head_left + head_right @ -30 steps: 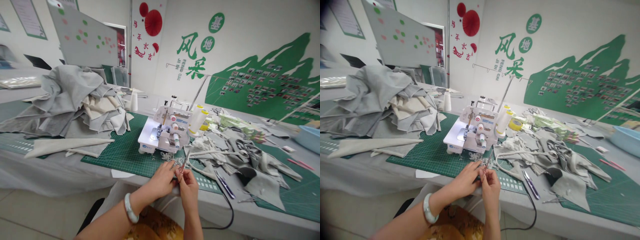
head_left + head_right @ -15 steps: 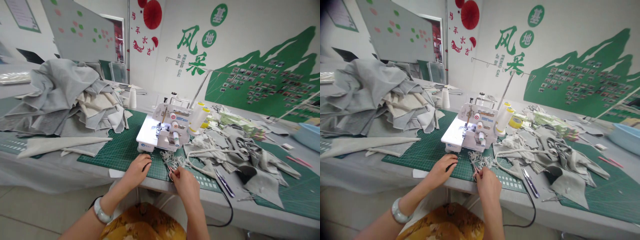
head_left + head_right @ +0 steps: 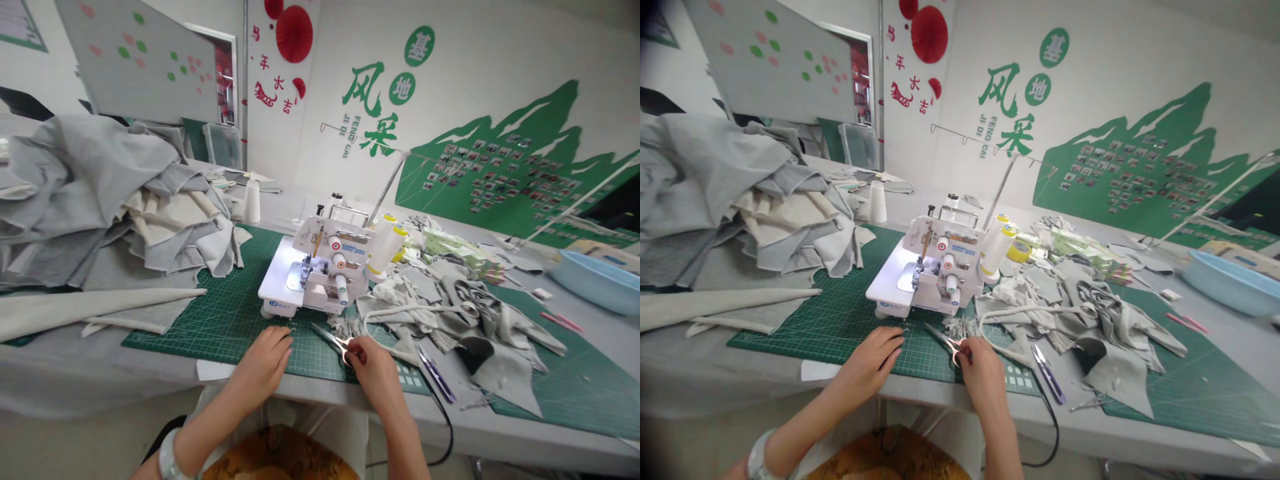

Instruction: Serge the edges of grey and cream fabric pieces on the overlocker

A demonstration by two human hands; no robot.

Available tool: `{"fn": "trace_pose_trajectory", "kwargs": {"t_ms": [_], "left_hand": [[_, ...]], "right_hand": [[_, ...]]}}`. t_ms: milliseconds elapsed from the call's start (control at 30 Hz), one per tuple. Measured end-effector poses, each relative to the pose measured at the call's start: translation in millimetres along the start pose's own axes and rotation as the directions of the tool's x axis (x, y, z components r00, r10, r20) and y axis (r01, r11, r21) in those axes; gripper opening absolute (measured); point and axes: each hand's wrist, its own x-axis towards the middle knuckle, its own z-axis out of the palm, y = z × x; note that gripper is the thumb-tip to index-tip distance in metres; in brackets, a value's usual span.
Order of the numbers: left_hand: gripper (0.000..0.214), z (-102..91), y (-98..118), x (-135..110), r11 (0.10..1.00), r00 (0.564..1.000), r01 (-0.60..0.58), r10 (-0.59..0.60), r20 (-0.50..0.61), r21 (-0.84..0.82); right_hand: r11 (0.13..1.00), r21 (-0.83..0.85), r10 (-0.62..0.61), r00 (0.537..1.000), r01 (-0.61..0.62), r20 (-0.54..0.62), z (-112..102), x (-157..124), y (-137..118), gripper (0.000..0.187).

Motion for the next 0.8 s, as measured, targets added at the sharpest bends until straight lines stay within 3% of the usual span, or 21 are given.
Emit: {"fn": "trace_pose_trajectory", "kwargs": {"t_ms": [133,400,500,633,800], "left_hand": [[0.025,1.2,-1,0,1.0,1.0,-0.003,0.003,-0.008,0.016],[0.025,0.4,2,1,0.999,1.0,0.016,-0.016,-0.009,0.032],[0.024,-0.1,4,1,0.999,1.0,0.029,-0.029,0.007,0.032],[0.023,-0.8,4,1,0.999,1.0,0.029,-0.029,0.011,0.033],[0.023,-1.6,3,2,0.999,1.0,0.007,-0.007,0.0,0.031]], "right_hand": [[0.999,-0.036,-0.005,0.998,0.003,-0.064,-8,1,16,0.01],[0.996,0.066,-0.064,0.998,0.063,0.015,-29,-8,42,0.017],[0.995,0.089,-0.039,0.992,0.05,-0.118,-34,0,52,0.023],[0.994,-0.039,0.085,0.942,-0.103,-0.325,-37,31,79,0.029],[0.99,0.112,0.119,0.935,-0.086,-0.334,-36,68,109,0.042]]}}
